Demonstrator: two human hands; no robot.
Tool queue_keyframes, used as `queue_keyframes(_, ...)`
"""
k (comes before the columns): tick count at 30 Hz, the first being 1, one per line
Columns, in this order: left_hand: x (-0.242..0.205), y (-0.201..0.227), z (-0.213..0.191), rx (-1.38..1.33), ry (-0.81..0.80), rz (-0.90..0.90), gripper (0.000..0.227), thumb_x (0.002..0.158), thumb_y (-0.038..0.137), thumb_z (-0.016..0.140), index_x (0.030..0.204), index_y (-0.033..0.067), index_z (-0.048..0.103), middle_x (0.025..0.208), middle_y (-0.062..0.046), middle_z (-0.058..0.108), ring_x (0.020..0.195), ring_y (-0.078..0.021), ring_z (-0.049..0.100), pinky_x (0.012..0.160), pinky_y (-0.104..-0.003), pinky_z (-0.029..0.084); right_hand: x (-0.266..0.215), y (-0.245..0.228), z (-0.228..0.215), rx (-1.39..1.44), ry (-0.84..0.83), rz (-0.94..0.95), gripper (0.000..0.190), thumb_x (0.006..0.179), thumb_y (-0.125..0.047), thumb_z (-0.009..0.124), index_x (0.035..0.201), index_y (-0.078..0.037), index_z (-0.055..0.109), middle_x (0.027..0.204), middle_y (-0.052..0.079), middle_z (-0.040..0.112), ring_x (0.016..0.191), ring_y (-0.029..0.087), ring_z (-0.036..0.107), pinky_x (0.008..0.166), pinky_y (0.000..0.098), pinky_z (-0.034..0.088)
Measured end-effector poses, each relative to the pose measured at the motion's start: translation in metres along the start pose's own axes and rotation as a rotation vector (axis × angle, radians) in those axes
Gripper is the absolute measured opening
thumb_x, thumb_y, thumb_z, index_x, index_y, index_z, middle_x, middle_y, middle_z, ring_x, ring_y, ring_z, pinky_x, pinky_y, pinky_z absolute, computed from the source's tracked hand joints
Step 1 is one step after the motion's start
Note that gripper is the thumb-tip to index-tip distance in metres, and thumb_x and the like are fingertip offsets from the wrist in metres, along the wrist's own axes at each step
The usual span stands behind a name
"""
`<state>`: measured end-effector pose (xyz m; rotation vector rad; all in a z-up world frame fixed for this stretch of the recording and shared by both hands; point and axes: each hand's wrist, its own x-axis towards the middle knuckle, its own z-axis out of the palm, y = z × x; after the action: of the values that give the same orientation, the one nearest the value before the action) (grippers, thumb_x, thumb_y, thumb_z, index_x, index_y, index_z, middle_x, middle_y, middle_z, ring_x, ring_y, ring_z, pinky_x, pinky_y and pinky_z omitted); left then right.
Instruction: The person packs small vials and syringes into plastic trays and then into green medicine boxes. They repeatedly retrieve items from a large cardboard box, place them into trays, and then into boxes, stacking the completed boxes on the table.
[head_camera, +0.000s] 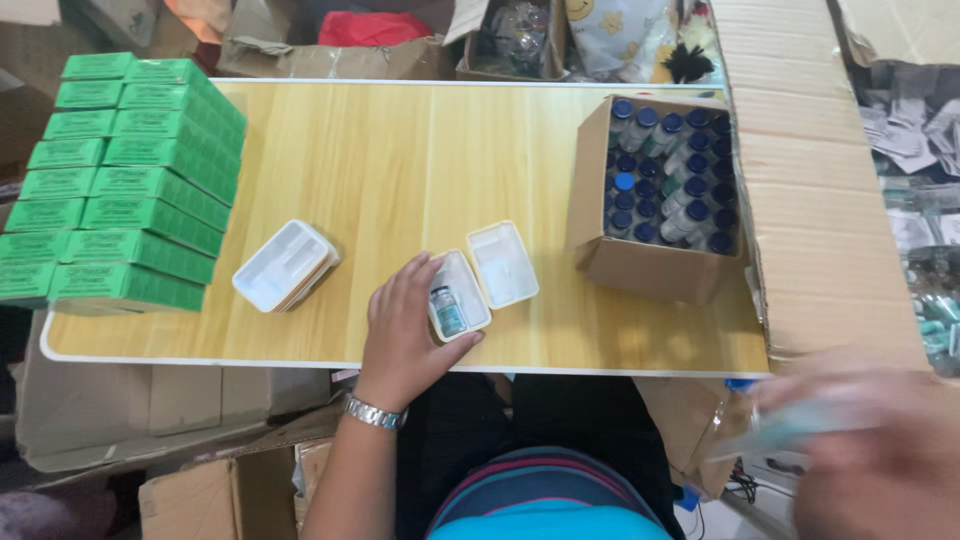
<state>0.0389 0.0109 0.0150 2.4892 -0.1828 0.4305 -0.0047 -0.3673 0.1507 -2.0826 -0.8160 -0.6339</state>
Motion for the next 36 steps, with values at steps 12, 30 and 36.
queue_keyframes(12,-0.011,-0.005,0.012,-0.125,0.073,-0.078,0.103,0.065,0.042,0.091,0.146,0.0068,0.037,0.148,-0.019,0.045,0.139,-0.0392,0.044,0.113,-0.05,0.035,0.043,0.047,0.252,0.246,-0.139,-0.023,0.02,0.091,-0.003,0.071,0.11,-0.004,0.069,0.118,0.012,0.075,0.108,0.026,0.073,0.09,0.0369,0.059)
queue_keyframes(30,-0.006,0.004,0.003,-0.099,0.037,-0.116,0.061,0.064,0.036,0.088,0.119,0.0178,0.07,0.142,-0.02,0.048,0.13,-0.0398,0.046,0.107,-0.05,0.04,0.037,0.044,0.239,-0.022,-0.242,-0.079,0.027,0.08,-0.026,0.084,0.099,-0.009,0.075,0.104,0.006,0.073,0.103,0.031,0.065,0.089,0.0457,0.051)
queue_keyframes(36,-0.005,0.005,0.002,-0.089,0.032,-0.102,0.06,0.063,0.034,0.086,0.119,0.0165,0.071,0.143,-0.021,0.048,0.13,-0.0405,0.046,0.107,-0.05,0.041,0.032,0.043,0.24,-0.101,-0.211,-0.13,0.024,0.08,-0.027,0.084,0.096,-0.011,0.076,0.103,0.005,0.069,0.105,0.031,0.061,0.089,0.0472,0.049)
